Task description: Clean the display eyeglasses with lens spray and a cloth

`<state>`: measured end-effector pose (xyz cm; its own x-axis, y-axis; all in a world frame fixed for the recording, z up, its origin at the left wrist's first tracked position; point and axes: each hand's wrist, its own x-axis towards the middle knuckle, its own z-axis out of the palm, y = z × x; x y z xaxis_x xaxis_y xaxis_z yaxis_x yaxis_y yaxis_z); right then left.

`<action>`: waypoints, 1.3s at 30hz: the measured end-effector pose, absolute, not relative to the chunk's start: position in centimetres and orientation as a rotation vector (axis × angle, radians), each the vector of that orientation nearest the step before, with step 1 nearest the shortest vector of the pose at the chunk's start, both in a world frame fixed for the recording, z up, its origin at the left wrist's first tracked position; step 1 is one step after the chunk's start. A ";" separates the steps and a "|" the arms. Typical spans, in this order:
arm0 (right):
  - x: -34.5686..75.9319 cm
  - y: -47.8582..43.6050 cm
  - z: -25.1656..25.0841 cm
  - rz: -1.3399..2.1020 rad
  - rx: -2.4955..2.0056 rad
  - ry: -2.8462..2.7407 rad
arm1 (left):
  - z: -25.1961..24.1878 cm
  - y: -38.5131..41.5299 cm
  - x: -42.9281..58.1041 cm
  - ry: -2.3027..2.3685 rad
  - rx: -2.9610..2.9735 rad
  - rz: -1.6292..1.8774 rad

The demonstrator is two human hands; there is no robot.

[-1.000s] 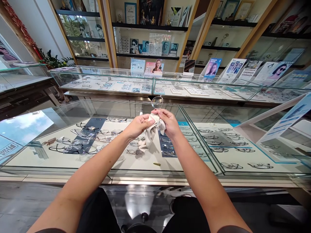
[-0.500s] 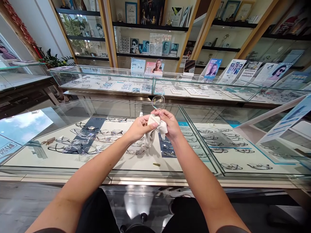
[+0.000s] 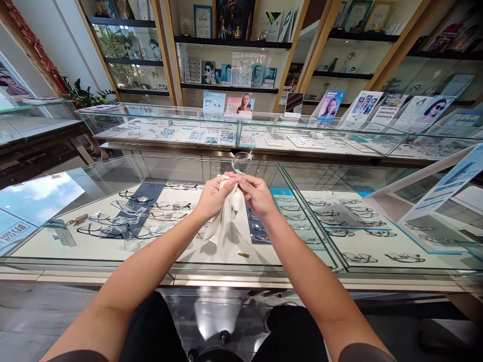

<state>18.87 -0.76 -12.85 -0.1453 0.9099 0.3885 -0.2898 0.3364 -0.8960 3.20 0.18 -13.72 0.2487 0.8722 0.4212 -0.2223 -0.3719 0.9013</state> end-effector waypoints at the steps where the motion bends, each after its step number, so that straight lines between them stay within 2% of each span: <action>1: 18.9 -0.7 -12.8 1.170 -0.657 -1.302 | -13.8 0.4 3.1 0.638 1.478 1.302; 10: 19.6 0.7 -13.8 1.211 -0.703 -1.158 | -13.7 1.2 2.7 0.509 1.504 1.060; 18: 18.9 0.2 -14.0 1.183 -0.645 -1.253 | -14.2 1.2 3.3 0.679 1.541 1.322; 26: 20.3 0.7 -13.3 1.082 -0.680 -1.205 | -13.5 1.3 2.9 0.725 1.618 1.345; 32: 20.8 1.0 -13.3 0.960 -0.699 -1.441 | -13.2 1.6 2.3 0.759 1.579 1.392; 39: 20.6 1.1 -13.9 1.026 -0.733 -1.532 | -13.0 2.0 2.1 0.762 1.525 1.394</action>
<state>20.58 1.07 -13.89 -0.2100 0.8734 0.4394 -0.0735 0.4341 -0.8979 2.06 1.96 -13.03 0.1725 0.8919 0.4181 -0.1301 -0.4001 0.9072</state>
